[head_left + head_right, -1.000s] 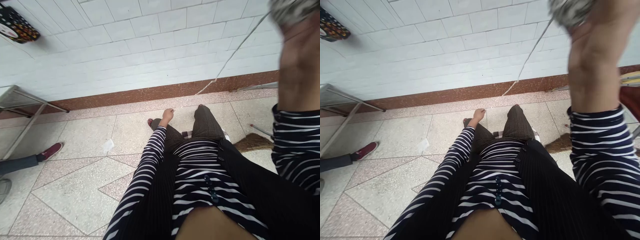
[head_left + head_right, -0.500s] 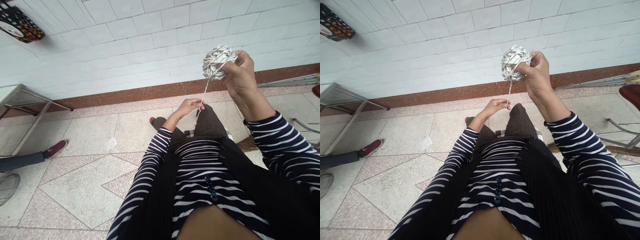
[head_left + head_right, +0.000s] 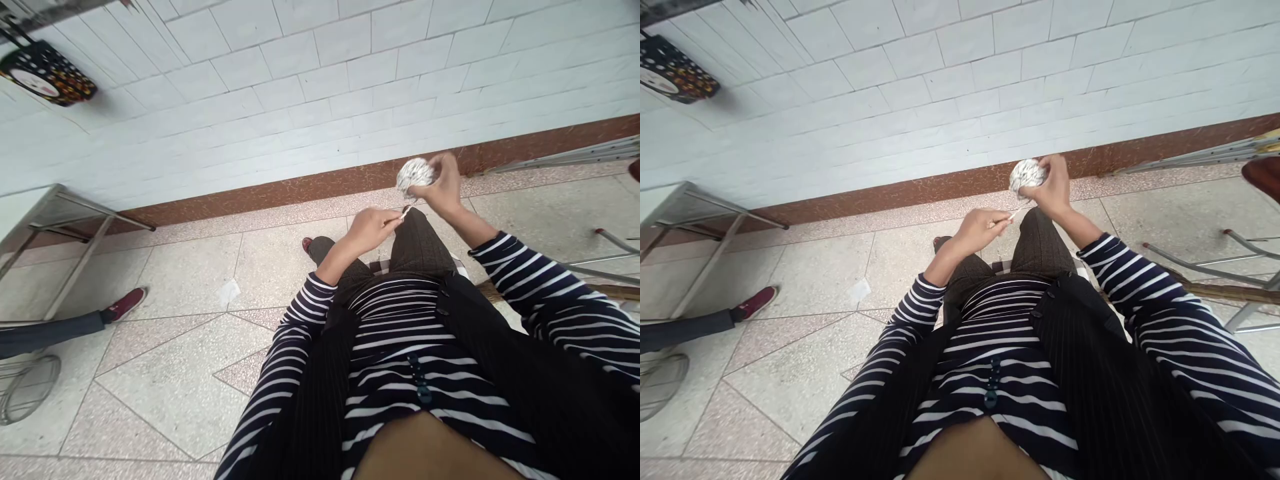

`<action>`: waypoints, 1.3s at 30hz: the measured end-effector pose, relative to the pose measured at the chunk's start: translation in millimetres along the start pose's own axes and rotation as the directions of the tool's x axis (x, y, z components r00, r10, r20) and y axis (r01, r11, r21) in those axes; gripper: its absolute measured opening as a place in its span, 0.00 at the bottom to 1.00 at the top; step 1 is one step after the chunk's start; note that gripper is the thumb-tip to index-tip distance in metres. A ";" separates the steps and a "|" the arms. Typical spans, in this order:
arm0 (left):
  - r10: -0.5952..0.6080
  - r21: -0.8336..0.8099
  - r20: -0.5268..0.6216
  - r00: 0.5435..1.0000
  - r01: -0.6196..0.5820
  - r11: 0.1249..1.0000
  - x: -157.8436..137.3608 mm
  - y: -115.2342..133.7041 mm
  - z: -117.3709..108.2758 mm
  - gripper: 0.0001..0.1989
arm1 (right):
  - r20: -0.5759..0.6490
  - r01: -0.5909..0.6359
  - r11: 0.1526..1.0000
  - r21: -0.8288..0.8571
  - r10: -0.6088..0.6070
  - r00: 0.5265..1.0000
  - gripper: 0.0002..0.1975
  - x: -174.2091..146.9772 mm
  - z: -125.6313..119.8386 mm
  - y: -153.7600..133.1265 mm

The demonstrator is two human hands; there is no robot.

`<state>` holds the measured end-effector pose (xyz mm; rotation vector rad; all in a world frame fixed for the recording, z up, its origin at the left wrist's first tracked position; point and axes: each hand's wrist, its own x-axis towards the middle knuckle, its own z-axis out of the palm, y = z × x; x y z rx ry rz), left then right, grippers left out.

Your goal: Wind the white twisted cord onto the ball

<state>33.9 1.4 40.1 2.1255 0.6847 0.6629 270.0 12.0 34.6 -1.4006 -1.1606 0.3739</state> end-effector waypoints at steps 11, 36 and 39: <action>0.023 0.179 -0.079 0.997 -0.008 0.984 23.8 -40.9 -25.1 0.12 | 0.549 -0.480 0.866 0.137 0.337 0.765 0.14 -95.6 5.8 -18.0; -0.200 0.054 0.101 0.975 0.196 0.979 -26.7 -36.5 24.3 0.16 | 0.121 -0.078 0.967 -0.242 0.110 0.986 0.32 -41.0 22.8 35.1; -0.136 0.417 0.068 0.988 0.096 0.904 -21.2 -30.0 16.5 0.14 | 0.281 -0.099 0.921 -0.377 0.216 0.935 0.30 -66.1 30.4 41.3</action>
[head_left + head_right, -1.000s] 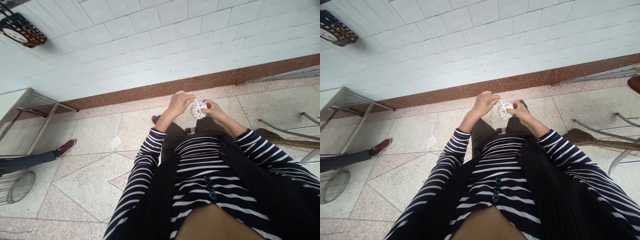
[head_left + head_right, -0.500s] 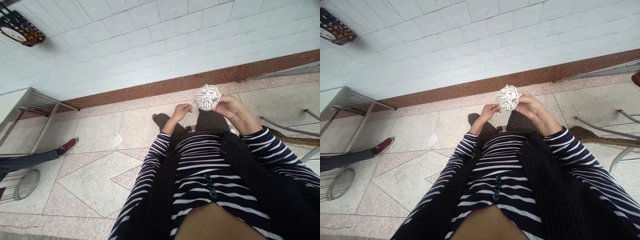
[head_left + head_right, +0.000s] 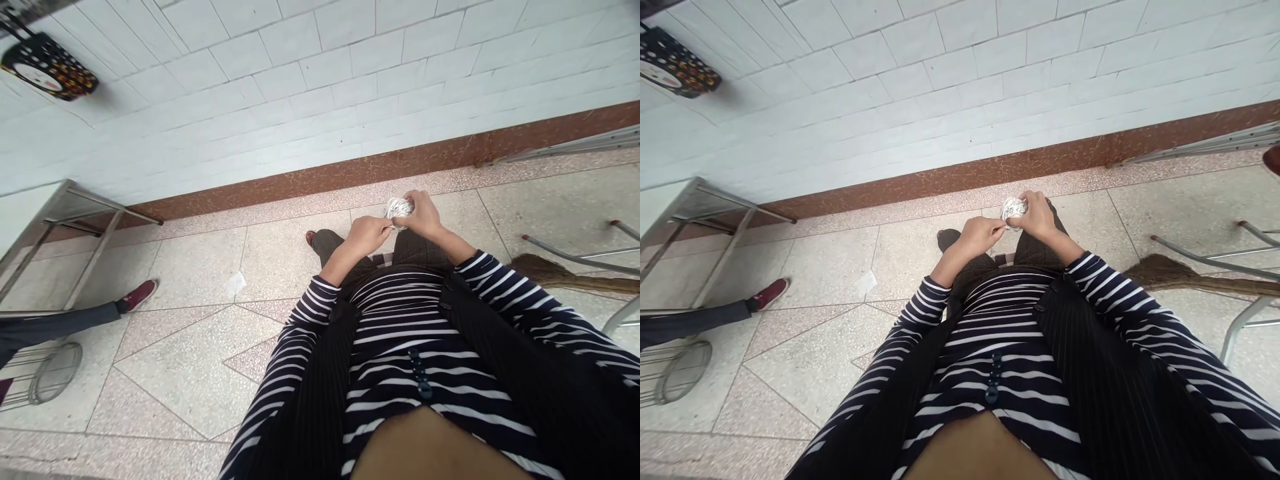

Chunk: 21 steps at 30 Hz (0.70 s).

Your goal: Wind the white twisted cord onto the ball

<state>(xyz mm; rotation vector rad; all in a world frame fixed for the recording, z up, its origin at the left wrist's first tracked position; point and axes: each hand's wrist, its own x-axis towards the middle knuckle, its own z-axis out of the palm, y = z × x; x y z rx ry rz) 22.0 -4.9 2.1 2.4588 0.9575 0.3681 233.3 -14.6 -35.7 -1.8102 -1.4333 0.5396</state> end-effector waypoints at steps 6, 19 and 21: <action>0.202 0.252 -0.037 0.979 -0.186 0.950 6.0 -12.3 -3.2 0.13 | 0.640 -0.481 0.826 0.294 0.204 0.741 0.18 -19.1 -8.3 2.5; -0.027 0.088 -0.125 0.992 0.038 0.995 8.8 -58.0 -1.2 0.17 | 0.772 -0.621 0.693 0.365 0.148 0.618 0.16 -36.3 -20.1 2.6; -0.090 0.100 -0.143 0.986 0.105 0.989 8.8 -65.1 -6.3 0.16 | 0.768 -0.619 0.698 0.360 0.154 0.621 0.16 -36.9 -21.7 3.0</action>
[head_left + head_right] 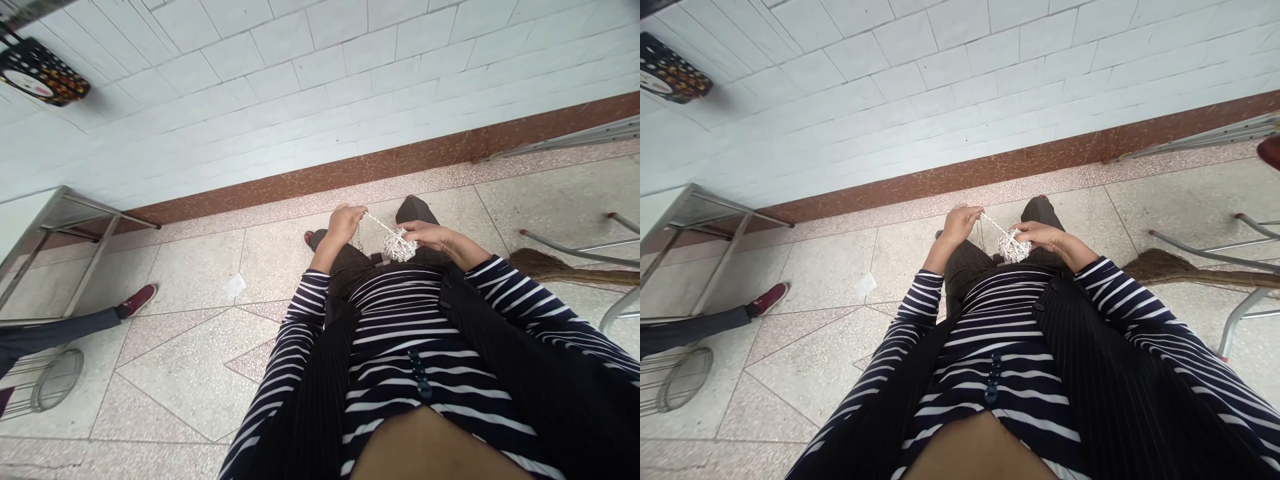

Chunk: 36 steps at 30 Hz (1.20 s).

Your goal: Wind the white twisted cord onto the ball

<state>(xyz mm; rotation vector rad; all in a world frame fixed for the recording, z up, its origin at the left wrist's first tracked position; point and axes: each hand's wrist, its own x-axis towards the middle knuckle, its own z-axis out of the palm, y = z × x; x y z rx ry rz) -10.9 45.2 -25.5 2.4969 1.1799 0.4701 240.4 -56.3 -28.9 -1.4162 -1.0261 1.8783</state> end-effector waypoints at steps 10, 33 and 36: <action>-0.088 -0.111 -0.006 0.996 0.087 0.990 3.4 -11.0 16.3 0.14 | -0.038 0.225 0.961 0.163 -0.222 0.974 0.22 -17.8 13.6 -23.2; -0.128 -0.416 0.103 0.986 0.159 0.895 -26.0 31.0 45.3 0.14 | -0.498 0.519 0.855 0.024 -0.440 0.747 0.30 4.5 -12.5 -54.8; -0.098 -0.494 0.158 0.983 0.164 0.854 -30.6 40.7 43.2 0.13 | -0.629 0.461 0.882 -0.094 -0.412 0.659 0.29 31.1 -17.3 -53.7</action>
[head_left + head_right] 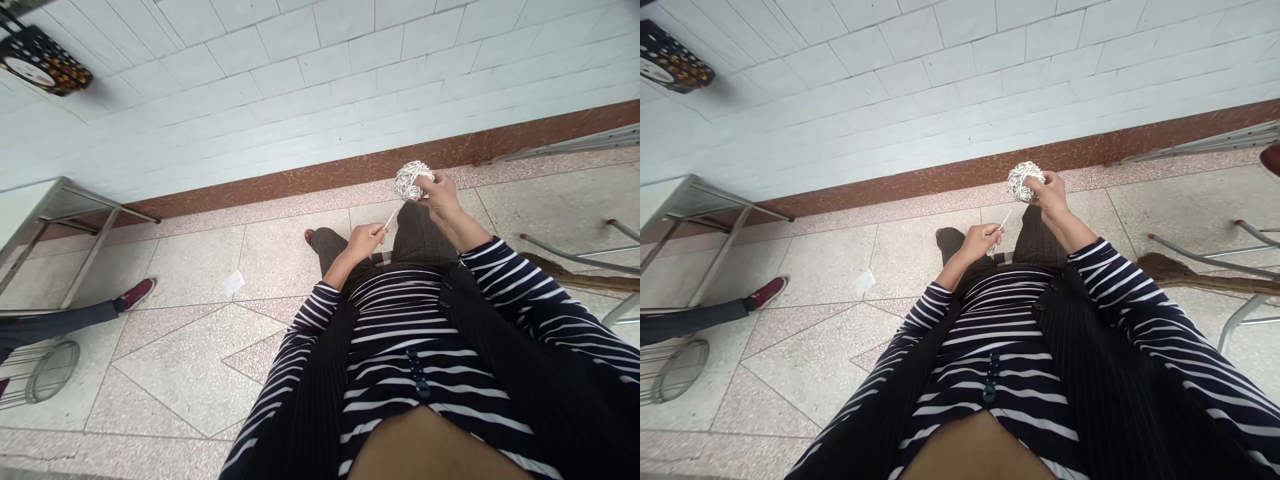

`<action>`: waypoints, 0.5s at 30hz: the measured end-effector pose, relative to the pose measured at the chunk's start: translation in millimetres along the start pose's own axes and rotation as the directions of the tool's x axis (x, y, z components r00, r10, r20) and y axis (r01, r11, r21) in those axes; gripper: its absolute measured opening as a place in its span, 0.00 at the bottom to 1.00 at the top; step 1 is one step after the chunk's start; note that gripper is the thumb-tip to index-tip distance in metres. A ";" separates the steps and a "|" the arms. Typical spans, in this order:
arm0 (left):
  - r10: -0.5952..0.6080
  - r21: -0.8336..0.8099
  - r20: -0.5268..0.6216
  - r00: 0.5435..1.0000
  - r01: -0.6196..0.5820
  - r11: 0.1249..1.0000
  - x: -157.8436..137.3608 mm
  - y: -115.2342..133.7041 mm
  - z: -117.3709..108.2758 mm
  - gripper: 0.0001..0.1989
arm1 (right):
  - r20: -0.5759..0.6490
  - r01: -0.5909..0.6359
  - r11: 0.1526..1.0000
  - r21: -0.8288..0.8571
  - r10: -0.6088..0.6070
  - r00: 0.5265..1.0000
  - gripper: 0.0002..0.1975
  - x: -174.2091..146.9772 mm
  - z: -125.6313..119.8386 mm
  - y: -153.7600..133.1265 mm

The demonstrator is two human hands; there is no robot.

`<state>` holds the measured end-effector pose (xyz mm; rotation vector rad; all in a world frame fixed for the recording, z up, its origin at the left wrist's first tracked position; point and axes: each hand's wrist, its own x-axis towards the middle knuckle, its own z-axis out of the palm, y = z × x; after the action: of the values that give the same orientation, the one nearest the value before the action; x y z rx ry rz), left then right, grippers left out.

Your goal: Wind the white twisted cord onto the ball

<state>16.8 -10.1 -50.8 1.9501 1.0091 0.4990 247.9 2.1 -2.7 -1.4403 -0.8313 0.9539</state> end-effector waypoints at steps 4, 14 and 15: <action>-0.062 -0.199 0.130 0.990 0.087 0.976 -7.0 0.8 5.0 0.08 | -0.108 0.253 0.851 -0.461 -0.337 0.935 0.28 11.2 9.2 12.3; 0.146 0.242 -0.007 0.989 -0.140 0.960 13.3 23.9 -41.2 0.13 | 0.318 0.286 0.771 -0.569 -0.114 0.941 0.26 -18.8 -1.3 26.6; 0.190 0.321 -0.010 0.982 -0.177 0.930 17.5 28.0 -45.8 0.13 | 0.381 0.200 0.846 -0.494 0.004 0.925 0.24 -25.0 -3.2 26.8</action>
<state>9.9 19.0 -2.9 2.3476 0.9845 0.5052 239.6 -24.2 -27.0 -1.6785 -1.5304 0.9738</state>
